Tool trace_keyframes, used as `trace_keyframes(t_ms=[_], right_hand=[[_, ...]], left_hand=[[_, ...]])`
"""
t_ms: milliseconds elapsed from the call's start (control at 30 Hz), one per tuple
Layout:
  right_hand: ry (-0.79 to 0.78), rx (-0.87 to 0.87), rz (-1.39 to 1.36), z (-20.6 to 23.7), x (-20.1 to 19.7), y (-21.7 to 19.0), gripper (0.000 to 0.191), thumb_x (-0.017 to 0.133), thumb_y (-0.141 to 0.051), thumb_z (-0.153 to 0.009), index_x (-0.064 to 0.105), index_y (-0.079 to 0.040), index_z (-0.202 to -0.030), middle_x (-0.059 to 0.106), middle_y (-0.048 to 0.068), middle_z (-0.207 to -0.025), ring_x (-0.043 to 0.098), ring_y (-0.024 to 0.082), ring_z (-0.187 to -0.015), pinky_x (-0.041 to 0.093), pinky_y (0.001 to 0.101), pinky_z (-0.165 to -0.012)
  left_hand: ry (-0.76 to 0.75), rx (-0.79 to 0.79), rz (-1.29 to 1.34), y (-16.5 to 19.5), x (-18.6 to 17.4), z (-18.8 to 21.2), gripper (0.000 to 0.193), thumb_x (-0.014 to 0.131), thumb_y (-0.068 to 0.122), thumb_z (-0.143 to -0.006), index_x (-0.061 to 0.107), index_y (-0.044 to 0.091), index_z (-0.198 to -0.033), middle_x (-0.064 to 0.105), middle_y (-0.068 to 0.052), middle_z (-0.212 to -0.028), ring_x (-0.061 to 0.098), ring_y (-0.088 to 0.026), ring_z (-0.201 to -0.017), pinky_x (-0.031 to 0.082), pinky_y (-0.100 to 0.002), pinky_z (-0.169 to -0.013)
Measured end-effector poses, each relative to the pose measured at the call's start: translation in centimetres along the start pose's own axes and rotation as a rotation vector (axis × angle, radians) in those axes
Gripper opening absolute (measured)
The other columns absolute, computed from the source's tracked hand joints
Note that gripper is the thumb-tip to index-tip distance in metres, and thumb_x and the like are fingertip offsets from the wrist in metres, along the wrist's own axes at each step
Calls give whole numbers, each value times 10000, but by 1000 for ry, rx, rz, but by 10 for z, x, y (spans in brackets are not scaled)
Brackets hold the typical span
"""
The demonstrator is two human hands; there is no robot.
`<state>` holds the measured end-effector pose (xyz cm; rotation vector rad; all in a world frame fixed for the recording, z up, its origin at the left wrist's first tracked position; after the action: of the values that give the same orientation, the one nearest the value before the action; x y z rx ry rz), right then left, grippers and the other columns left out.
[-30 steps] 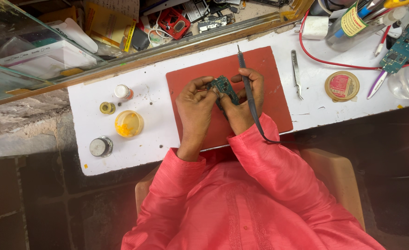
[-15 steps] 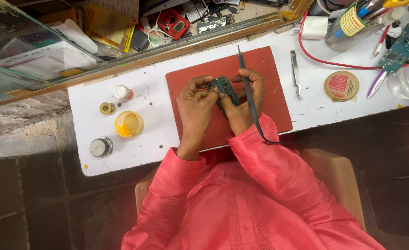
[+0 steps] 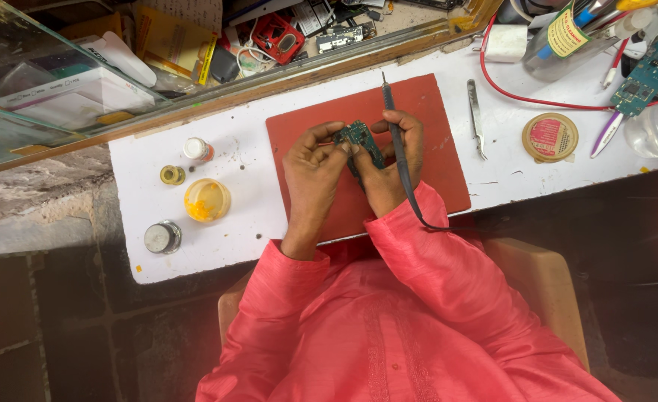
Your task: The person works on a green circuit board at a repair bench. They apply paste with a brush, position a small component on the board, hold the board steady, and use a soldering iron to solder the component, repositioning the board to work on different areas.
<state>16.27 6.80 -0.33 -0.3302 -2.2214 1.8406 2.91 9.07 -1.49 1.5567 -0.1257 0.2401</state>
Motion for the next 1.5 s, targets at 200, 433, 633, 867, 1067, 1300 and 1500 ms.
trace_keyframes(t_ms=[200,433,633,867,1067,1300,1500], right_hand=[[-3,-4,6,0,-1,-1,599,798,39,-882,467,-134,-1350,573,58,-1197,606,96,-826,524,226,-636],[5,-25,38,0,0,-2,606,826,16,-880,476,-133,-1352,574,54,-1192,580,94,-826,508,229,-644],[7,-24,38,0,-1,-2,601,827,8,-882,479,-130,-1352,573,52,-1191,581,93,-838,509,230,-653],[5,-7,7,-1,0,-1,596,815,13,-873,477,-129,-1342,573,63,-1186,598,92,-815,509,226,-631],[5,-26,22,-1,0,0,604,807,35,-876,474,-125,-1355,567,64,-1200,594,92,-838,514,225,-642],[1,-23,20,-1,0,-3,613,805,42,-872,466,-123,-1355,563,70,-1199,594,88,-798,515,222,-615],[9,4,-17,1,1,-4,609,794,43,-870,460,-125,-1352,555,78,-1204,606,84,-766,523,217,-580]], left_hand=[[-19,9,4,-2,-1,0,318,659,-109,-921,641,-86,-1237,664,-136,-1112,717,-140,-958,600,-223,-807],[-19,14,10,-1,-1,0,313,657,-103,-927,641,-86,-1240,669,-146,-1127,725,-144,-962,608,-224,-825],[-16,3,-3,-1,-2,1,314,653,-103,-923,641,-83,-1236,670,-145,-1123,732,-145,-951,607,-221,-811],[-7,5,-1,0,-2,0,316,663,-102,-926,647,-87,-1241,674,-141,-1105,722,-138,-951,592,-212,-809],[5,-3,-18,1,0,0,318,679,-88,-910,645,-75,-1226,678,-133,-1086,727,-128,-927,595,-209,-792],[45,-7,-28,3,3,2,305,656,-92,-893,652,-74,-1197,691,-118,-1020,708,-103,-845,577,-198,-720],[86,-19,-5,4,6,4,280,634,-100,-903,662,-78,-1181,702,-114,-954,697,-97,-806,564,-196,-693]])
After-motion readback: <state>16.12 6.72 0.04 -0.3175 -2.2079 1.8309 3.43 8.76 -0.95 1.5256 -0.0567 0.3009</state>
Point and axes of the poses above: each hand's wrist, its own z-axis away from the middle knuckle, its own x-axis out of the palm, y = z × x, the point moved 4 cm from there along -z, towards the middle knuckle
